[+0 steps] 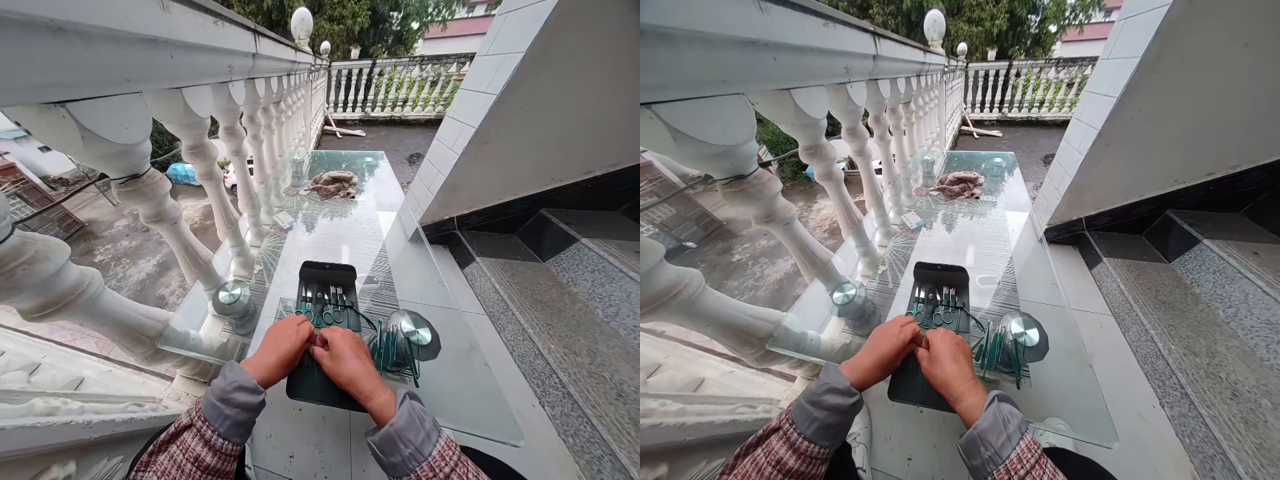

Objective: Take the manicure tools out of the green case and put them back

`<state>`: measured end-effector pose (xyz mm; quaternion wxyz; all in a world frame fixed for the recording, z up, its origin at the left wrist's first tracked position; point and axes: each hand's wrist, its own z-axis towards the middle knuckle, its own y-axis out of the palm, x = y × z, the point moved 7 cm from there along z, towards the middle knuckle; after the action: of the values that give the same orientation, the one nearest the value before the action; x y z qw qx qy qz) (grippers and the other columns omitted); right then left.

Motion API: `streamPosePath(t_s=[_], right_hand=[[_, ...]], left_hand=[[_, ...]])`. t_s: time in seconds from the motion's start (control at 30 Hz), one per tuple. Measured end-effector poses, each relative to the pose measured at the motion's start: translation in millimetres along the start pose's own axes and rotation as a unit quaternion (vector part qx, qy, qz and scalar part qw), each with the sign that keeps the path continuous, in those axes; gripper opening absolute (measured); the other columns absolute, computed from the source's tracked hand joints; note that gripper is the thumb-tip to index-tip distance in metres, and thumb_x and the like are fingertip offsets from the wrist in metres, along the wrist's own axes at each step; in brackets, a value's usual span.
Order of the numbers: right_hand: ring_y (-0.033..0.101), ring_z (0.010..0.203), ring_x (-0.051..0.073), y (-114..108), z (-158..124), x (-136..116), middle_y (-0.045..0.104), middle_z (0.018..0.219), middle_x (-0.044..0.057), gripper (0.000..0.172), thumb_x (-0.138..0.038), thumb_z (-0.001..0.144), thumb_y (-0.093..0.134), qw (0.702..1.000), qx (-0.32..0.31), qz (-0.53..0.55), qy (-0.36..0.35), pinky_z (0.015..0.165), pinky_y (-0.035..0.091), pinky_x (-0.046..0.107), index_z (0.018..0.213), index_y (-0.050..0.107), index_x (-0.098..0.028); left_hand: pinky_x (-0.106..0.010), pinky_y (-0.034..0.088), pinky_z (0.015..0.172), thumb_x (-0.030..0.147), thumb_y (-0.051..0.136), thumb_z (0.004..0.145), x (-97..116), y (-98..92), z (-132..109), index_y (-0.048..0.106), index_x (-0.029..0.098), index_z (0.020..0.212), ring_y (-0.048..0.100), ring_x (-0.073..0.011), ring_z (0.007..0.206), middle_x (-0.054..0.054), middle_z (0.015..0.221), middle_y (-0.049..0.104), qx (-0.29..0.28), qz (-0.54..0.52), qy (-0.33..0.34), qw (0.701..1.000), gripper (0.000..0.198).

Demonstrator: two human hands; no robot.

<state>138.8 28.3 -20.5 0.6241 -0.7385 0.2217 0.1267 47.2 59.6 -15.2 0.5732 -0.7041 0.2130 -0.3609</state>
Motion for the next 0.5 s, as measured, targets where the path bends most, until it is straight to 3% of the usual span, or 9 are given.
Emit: streamPosePath(t_s=[0.23, 0.4, 0.5], right_hand=[[0.061, 0.069, 0.019, -3, 5, 5, 0.068, 0.068, 0.004, 0.014, -0.023, 0.068, 0.054, 0.998, 0.022, 0.046, 0.033, 0.054, 0.029, 0.026, 0.057, 0.063, -0.022], [0.059, 0.064, 0.016, -7, 16, 11, 0.067, 0.063, 0.001, 0.015, -0.022, 0.066, 0.052, 0.990, 0.049, 0.128, 0.044, 0.056, 0.034, 0.025, 0.054, 0.061, -0.022], [0.058, 0.061, 0.015, -10, 22, 14, 0.065, 0.060, 0.000, 0.015, -0.024, 0.066, 0.052, 0.980, 0.067, 0.181, 0.049, 0.057, 0.037, 0.024, 0.053, 0.059, -0.021]], left_hand=[[-0.029, 0.039, 0.073, 0.012, 0.044, 0.080, 0, -4.7, -8, 0.048, 0.020, 0.091, 0.049, -0.0175, 0.086, -0.002, 0.092, 0.056, 0.007, -0.064, -0.024, 0.998, 0.014], [-0.028, 0.039, 0.072, 0.010, 0.049, 0.070, 3, -5.4, -14, 0.043, 0.020, 0.098, 0.048, -0.0177, 0.083, -0.002, 0.088, 0.053, -0.009, -0.095, -0.010, 0.995, 0.031], [-0.029, 0.040, 0.077, 0.009, 0.049, 0.069, 4, -5.4, -15, 0.038, 0.019, 0.112, 0.049, -0.0181, 0.085, -0.002, 0.087, 0.053, -0.010, -0.111, -0.011, 0.994, 0.045]])
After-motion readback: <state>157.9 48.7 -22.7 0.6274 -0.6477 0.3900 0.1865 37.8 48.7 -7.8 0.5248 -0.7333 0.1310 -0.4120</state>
